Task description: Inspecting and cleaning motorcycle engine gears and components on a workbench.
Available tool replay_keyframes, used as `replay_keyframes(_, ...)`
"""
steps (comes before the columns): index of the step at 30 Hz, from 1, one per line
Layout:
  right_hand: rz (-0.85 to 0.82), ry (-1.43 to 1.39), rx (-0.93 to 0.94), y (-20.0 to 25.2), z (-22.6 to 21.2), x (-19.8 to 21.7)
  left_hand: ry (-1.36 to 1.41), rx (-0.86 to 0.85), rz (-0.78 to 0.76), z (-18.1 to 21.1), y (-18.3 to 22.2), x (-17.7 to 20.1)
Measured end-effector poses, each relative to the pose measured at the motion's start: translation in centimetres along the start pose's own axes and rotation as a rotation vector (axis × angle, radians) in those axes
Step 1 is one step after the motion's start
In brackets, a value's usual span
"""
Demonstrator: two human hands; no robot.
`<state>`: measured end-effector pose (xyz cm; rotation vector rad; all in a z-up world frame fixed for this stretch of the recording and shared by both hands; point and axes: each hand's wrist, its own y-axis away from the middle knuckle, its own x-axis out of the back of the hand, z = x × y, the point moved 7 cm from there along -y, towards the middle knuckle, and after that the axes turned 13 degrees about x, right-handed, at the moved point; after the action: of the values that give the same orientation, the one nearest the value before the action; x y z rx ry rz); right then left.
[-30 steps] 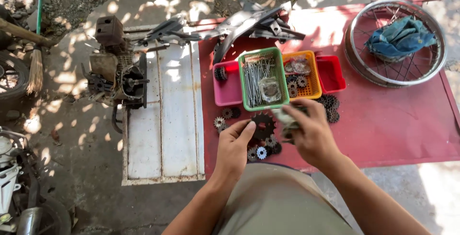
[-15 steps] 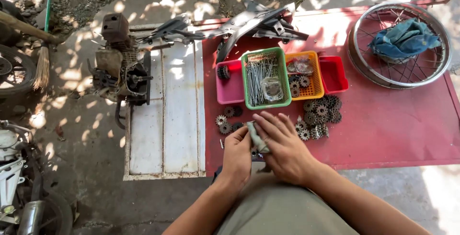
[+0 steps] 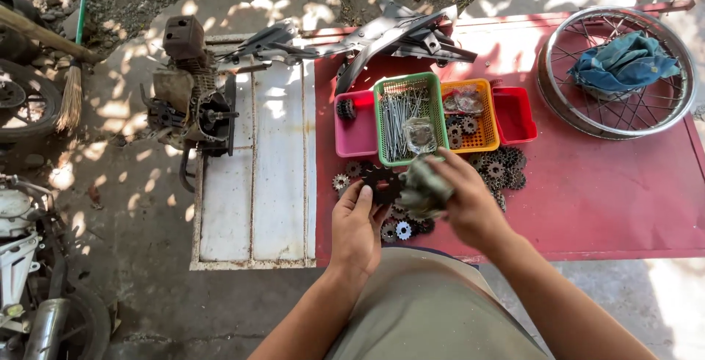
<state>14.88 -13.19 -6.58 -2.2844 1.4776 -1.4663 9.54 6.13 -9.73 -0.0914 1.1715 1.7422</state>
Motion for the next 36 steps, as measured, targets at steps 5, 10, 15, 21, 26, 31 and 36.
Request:
replay_keyframes(5, 0.293, -0.585, -0.652, 0.8, 0.4, 0.6, 0.318, 0.210, -0.163, -1.3, -0.6, -1.0)
replay_keyframes(10, 0.133, -0.603, -0.430, -0.8, -7.0, -0.4, 0.386, 0.213, -0.236, -0.4, -0.1, -3.2)
replay_keyframes(15, -0.318, -0.098, 0.213, -4.2, -9.9, -1.7, 0.424, 0.222, -0.701, 1.8, 2.3, -6.0)
replay_keyframes(21, -0.262, -0.205, 0.219, -5.0, -12.0, -2.1, 0.493, 0.167, -0.498, 1.3, 0.7, -3.4)
replay_keyframes(26, -0.327, -0.179, 0.258, -3.9, -10.1, -2.8, 0.424, 0.200, -0.398, 2.9, 0.9, -3.3)
replay_keyframes(31, -0.203, -0.290, -0.007, -2.7, -9.5, -4.1, 0.271, 0.129, -0.293, -1.2, 0.6, -2.5)
replay_keyframes(36, -0.361, -0.551, -0.252, -0.6, -9.5, -6.0, 0.339, 0.109, 0.072, -1.8, -2.8, 4.0)
